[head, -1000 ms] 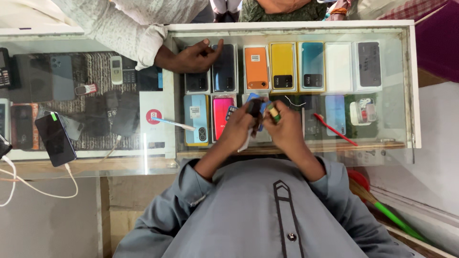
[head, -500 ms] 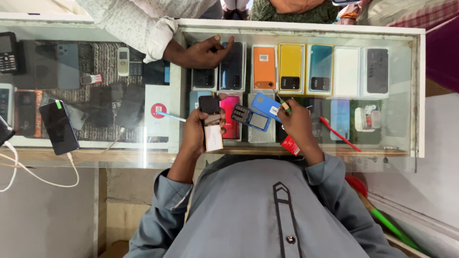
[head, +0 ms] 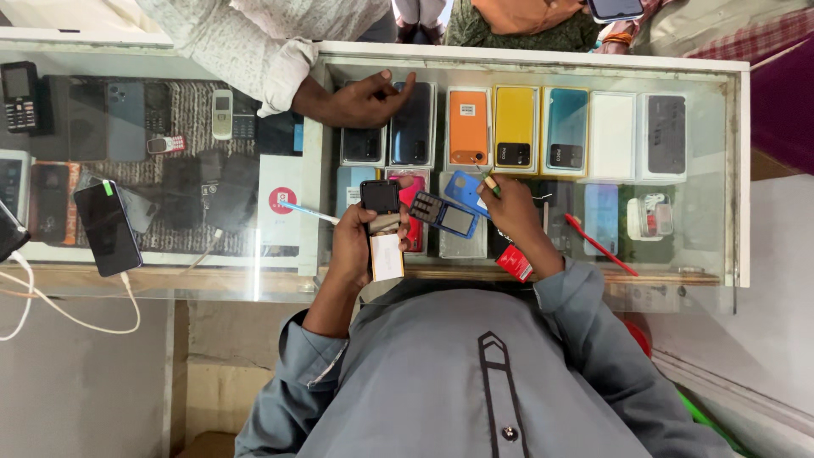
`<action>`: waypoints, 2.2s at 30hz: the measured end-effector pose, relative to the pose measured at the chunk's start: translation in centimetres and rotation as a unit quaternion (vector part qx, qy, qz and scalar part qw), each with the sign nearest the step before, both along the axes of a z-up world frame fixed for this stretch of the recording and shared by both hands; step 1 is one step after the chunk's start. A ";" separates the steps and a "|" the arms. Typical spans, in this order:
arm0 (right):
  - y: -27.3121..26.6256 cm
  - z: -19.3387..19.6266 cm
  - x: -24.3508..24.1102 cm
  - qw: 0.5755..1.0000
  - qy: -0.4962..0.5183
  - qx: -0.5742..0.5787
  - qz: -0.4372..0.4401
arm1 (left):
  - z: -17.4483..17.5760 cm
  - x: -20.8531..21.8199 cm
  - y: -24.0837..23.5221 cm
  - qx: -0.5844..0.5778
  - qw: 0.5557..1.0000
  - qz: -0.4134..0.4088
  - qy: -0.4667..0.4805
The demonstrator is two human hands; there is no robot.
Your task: The person disassembles a mobile phone, removes the battery, and uses a screwdriver to adjust internal components. They then reassemble the phone and test the screen by pressing buttons.
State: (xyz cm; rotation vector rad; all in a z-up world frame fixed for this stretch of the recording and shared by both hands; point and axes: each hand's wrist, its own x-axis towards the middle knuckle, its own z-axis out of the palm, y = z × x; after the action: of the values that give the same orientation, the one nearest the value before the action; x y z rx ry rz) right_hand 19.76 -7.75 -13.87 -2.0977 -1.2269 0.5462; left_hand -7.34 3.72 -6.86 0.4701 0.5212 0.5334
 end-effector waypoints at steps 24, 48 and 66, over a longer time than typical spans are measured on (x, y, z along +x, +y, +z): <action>-5.6 5.0 1.5 0.948 -0.267 0.134 -0.112 | 10.5 5.6 -3.0 -0.008 0.978 -0.168 -0.127; -13.4 -1.7 0.7 0.967 -0.148 -0.113 -0.176 | 11.1 5.8 -2.3 -0.026 0.985 -0.114 -0.127; -11.0 12.2 1.3 0.895 0.252 0.300 -0.214 | 13.8 7.2 -4.4 0.041 0.964 -0.188 -0.185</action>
State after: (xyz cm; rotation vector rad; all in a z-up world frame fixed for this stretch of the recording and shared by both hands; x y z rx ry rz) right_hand 21.10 -18.78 -1.71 -1.4901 -0.5115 0.3991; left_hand -0.15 -0.64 6.92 0.5199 0.0461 0.2671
